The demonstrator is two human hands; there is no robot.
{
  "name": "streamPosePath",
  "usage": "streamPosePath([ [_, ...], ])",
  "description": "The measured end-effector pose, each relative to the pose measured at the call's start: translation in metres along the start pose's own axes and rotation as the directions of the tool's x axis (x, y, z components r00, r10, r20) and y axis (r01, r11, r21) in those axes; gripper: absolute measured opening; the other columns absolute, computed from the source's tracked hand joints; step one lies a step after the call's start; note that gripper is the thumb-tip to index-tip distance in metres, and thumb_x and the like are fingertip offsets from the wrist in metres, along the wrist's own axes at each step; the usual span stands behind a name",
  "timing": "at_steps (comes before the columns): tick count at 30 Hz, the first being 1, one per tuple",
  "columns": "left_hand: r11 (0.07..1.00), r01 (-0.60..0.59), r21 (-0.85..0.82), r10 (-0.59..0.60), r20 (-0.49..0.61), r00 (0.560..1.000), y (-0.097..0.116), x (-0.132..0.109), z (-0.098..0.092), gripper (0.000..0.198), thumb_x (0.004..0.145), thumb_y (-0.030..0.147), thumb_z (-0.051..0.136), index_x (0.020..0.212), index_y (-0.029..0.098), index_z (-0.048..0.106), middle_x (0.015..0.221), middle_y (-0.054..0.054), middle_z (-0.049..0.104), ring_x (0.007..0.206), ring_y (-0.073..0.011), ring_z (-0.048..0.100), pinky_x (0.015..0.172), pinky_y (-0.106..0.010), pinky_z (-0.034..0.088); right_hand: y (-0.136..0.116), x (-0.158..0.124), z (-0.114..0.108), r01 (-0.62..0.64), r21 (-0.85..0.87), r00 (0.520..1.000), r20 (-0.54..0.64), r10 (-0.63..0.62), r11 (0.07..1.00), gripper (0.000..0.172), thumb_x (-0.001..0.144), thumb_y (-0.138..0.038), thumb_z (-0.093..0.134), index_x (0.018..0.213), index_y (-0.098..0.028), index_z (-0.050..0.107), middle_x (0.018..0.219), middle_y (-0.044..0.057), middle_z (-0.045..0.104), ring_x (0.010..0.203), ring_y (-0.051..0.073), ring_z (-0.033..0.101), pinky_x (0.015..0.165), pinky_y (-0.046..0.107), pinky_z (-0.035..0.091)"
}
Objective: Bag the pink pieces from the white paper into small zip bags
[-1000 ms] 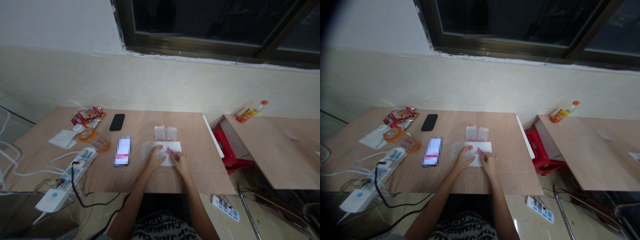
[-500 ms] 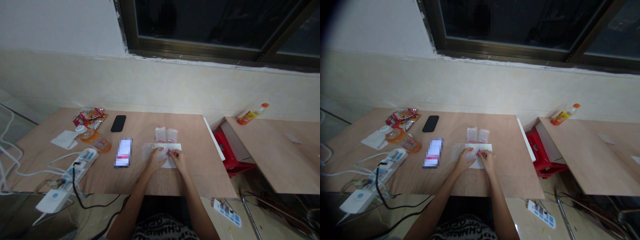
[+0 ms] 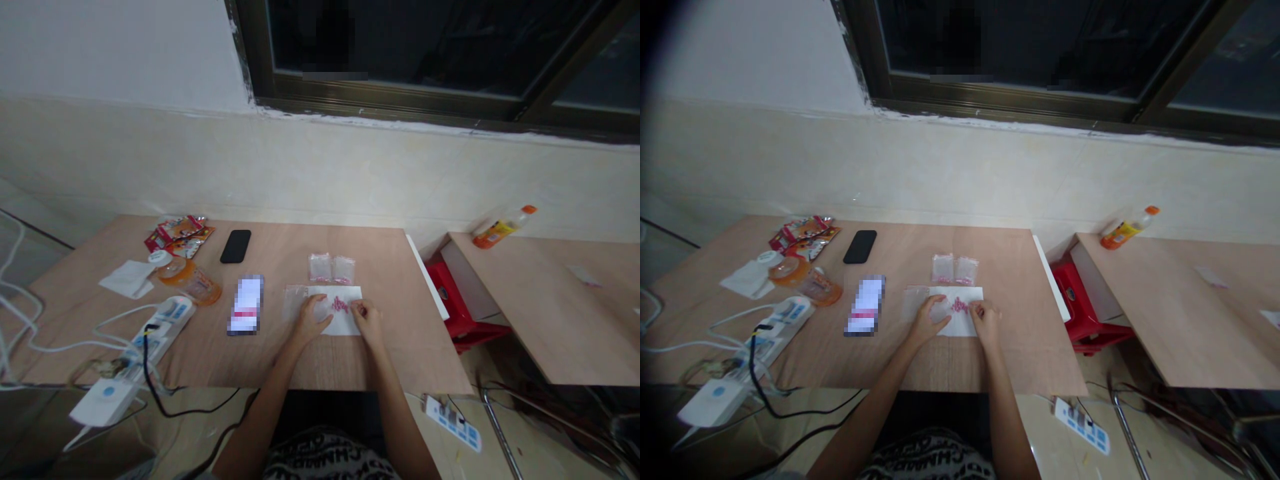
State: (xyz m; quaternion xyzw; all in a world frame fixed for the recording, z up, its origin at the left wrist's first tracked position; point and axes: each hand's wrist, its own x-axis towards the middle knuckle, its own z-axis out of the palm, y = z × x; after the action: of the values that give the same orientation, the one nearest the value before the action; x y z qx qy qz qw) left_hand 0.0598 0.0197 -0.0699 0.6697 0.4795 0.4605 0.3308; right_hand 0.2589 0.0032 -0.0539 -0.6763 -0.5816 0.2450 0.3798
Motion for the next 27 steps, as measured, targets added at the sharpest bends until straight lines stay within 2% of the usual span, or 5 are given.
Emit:
streamPosePath([
  [5,1.000,-0.010,0.016,0.010,0.004,1.000,0.001,0.000,0.000,0.047,0.069,0.020,0.072,0.113,0.025,0.057,0.113,-0.008,0.065,0.107,-0.0263,0.061,0.095,-0.047,0.051,-0.002,-0.004,-0.009,0.019,-0.141,1.000,0.014,-0.017,0.990,0.029,0.084,-0.042,0.056,0.087,-0.019,0.074,0.070,0.003,0.066,0.071,0.018,0.060,0.071,0.028,0.039],
  [11,0.999,-0.026,0.027,0.026,-0.002,1.000,0.001,0.000,0.000,0.046,0.069,0.022,0.071,0.113,0.024,0.057,0.111,-0.007,0.065,0.105,-0.0253,0.062,0.090,-0.045,0.053,-0.013,-0.011,-0.007,0.076,-0.269,0.995,0.083,-0.055,0.960,0.020,0.083,-0.037,0.062,0.085,-0.021,0.074,0.072,0.002,0.066,0.076,0.018,0.059,0.075,0.029,0.032],
  [22,0.999,-0.021,0.031,0.022,-0.009,1.000,-0.003,-0.001,0.001,0.047,0.069,0.024,0.072,0.113,0.024,0.057,0.112,-0.008,0.065,0.107,-0.0248,0.061,0.097,-0.044,0.049,-0.015,-0.013,-0.006,0.102,-0.305,0.992,0.100,-0.075,0.947,0.018,0.086,-0.033,0.059,0.085,-0.022,0.074,0.075,0.002,0.067,0.079,0.018,0.058,0.076,0.030,0.029],
  [27,1.000,0.001,0.022,-0.001,-0.001,1.000,0.000,-0.001,0.000,0.047,0.069,0.024,0.071,0.113,0.024,0.057,0.113,-0.008,0.065,0.106,-0.0245,0.061,0.093,-0.042,0.052,-0.015,-0.014,-0.005,0.093,-0.275,0.993,0.091,-0.071,0.957,0.019,0.086,-0.032,0.059,0.084,-0.022,0.074,0.074,0.002,0.067,0.078,0.018,0.058,0.075,0.030,0.031],
])
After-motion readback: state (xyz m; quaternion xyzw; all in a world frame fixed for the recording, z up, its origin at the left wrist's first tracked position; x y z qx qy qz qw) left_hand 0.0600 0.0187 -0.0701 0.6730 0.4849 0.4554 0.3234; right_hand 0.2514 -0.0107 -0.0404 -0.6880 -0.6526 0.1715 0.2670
